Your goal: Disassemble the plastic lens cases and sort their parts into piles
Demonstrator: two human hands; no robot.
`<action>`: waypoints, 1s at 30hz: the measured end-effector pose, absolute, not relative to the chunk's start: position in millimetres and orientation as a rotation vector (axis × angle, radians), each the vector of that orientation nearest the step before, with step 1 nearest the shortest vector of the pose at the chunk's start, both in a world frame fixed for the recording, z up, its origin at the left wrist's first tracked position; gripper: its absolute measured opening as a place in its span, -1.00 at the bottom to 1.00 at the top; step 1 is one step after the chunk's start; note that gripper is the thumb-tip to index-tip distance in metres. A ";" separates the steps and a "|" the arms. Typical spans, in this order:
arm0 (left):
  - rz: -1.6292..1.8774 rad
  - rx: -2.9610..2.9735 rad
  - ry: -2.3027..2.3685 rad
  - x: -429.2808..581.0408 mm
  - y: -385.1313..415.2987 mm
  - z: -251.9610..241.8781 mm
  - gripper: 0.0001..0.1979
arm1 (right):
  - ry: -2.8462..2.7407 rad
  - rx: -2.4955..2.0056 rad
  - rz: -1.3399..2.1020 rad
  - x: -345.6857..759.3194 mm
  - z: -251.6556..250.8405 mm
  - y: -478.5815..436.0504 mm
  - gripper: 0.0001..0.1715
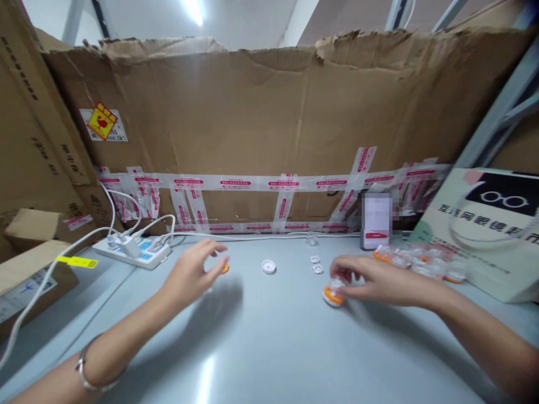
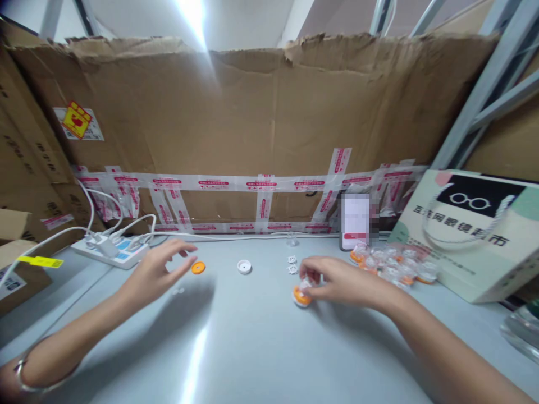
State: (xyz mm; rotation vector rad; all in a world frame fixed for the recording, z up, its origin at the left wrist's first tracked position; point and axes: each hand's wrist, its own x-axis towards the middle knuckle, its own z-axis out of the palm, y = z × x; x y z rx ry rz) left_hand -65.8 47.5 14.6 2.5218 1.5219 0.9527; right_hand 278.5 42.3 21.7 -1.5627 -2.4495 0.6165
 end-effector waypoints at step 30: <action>0.751 1.896 1.035 1.5 9.4 -48.1 -0.52 | -2.243 -0.957 0.855 174.8 -39.5 14.0 -0.63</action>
